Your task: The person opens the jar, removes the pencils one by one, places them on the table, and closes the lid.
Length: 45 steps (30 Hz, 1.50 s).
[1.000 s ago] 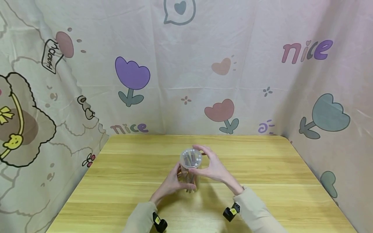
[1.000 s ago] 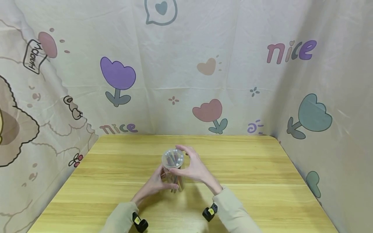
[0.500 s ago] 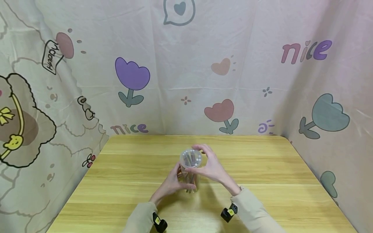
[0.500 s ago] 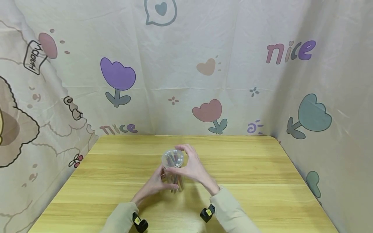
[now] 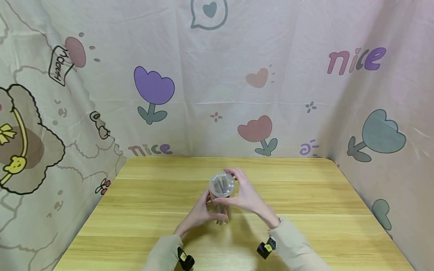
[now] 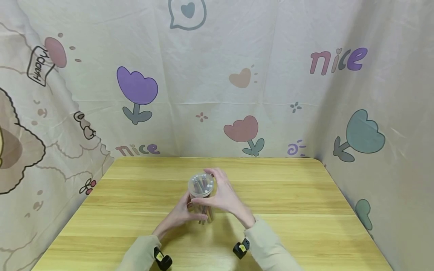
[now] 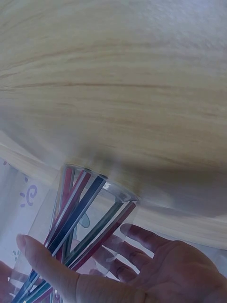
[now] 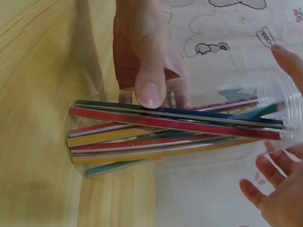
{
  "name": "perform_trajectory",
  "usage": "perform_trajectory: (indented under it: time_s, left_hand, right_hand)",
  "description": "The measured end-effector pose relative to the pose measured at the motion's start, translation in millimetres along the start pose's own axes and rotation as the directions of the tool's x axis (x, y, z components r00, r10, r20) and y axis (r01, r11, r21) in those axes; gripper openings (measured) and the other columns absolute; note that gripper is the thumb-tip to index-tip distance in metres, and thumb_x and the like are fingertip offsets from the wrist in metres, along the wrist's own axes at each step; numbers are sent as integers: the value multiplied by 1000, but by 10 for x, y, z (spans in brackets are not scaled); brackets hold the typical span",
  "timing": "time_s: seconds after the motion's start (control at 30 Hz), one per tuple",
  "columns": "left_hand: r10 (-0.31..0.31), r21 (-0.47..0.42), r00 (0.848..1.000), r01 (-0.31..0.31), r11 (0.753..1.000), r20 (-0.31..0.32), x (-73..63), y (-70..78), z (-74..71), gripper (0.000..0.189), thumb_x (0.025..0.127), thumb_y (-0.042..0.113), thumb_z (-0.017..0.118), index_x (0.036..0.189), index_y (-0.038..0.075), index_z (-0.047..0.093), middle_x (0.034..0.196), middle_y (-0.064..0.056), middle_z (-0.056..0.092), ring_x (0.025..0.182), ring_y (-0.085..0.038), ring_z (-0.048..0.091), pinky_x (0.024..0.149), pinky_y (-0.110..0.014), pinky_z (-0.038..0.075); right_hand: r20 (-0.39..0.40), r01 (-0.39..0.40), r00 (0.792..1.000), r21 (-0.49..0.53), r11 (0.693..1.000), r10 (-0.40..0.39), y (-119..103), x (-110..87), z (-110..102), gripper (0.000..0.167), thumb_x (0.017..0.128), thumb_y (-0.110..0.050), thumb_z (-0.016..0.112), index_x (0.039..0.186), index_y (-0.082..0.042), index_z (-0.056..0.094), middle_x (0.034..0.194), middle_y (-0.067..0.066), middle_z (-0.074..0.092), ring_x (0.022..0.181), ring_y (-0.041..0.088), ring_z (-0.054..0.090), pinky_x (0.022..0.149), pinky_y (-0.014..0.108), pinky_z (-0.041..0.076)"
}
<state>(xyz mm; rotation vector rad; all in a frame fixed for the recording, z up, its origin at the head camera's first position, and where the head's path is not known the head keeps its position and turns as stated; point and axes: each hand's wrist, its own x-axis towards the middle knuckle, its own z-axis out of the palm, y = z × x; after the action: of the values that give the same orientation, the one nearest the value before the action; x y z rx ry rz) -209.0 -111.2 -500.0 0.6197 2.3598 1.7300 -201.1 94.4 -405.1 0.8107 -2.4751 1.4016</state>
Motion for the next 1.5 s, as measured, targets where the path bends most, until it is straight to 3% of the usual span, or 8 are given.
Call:
perform_trajectory:
  time_s: [0.17, 0.37, 0.53, 0.7, 0.9, 1.17, 1.5]
  left_hand:
    - [-6, -2, 1000, 6, 1000, 6, 8, -12, 1, 111, 70, 22, 93, 157, 23, 25, 153, -9, 49, 141, -34, 47, 119, -62, 37]
    - [-8, 4, 1000, 8, 1000, 2, 2, -12, 3, 111, 70, 22, 92, 157, 23, 25, 152, -11, 49, 139, -36, 48, 117, -63, 39]
    - [-2, -2, 1000, 2, 1000, 7, -2, -4, -1, 108, 70, 21, 92, 156, 22, 27, 150, -9, 52, 139, -35, 49, 118, -62, 38]
    - [5, -2, 1000, -5, 1000, 11, 6, -7, -4, 108, 70, 21, 92, 156, 22, 27, 151, -8, 51, 139, -33, 49, 119, -61, 37]
    - [2, 9, 1000, -2, 1000, 2, 5, -5, 2, 110, 70, 23, 93, 157, 22, 25, 153, -11, 49, 140, -36, 48, 118, -62, 38]
    - [5, 10, 1000, -5, 1000, 6, -4, 3, -1, 111, 70, 23, 93, 158, 20, 24, 153, -12, 49, 140, -37, 48, 118, -62, 38]
    - [11, -1, 1000, -11, 1000, 7, -6, 2, -4, 108, 71, 23, 92, 156, 21, 26, 153, -11, 49, 139, -37, 49, 117, -62, 39]
  right_hand:
    - [-34, -18, 999, 27, 999, 19, -19, 12, 41, 83, 69, -26, 93, 138, -9, 51, 136, 13, 54, 126, 25, 50, 109, 54, 46]
    - [4, -8, 1000, 60, 998, 7, -4, 5, -7, 80, 73, -23, 89, 142, -9, 52, 141, 14, 55, 128, 30, 51, 109, 59, 46]
    - [40, -17, 999, 72, 997, 14, 17, -4, -42, 83, 74, -25, 88, 146, -13, 49, 146, 11, 53, 127, 30, 52, 106, 56, 48]
    - [2, -18, 1000, 42, 999, 18, 32, 24, 8, 85, 69, -26, 93, 141, -12, 51, 141, 11, 54, 127, 25, 51, 107, 47, 47]
    - [-28, -35, 999, 59, 998, 37, 8, 36, 27, 80, 69, -25, 93, 138, -10, 54, 137, 14, 56, 127, 27, 51, 110, 56, 45]
    - [-25, 7, 1000, 65, 998, -5, -9, 26, -19, 78, 72, -22, 91, 139, -8, 55, 138, 12, 60, 123, 28, 56, 106, 43, 47]
    - [-28, 5, 1000, 72, 997, -3, -35, 26, -62, 76, 72, -21, 90, 140, -9, 56, 138, 12, 60, 124, 27, 55, 105, 42, 48]
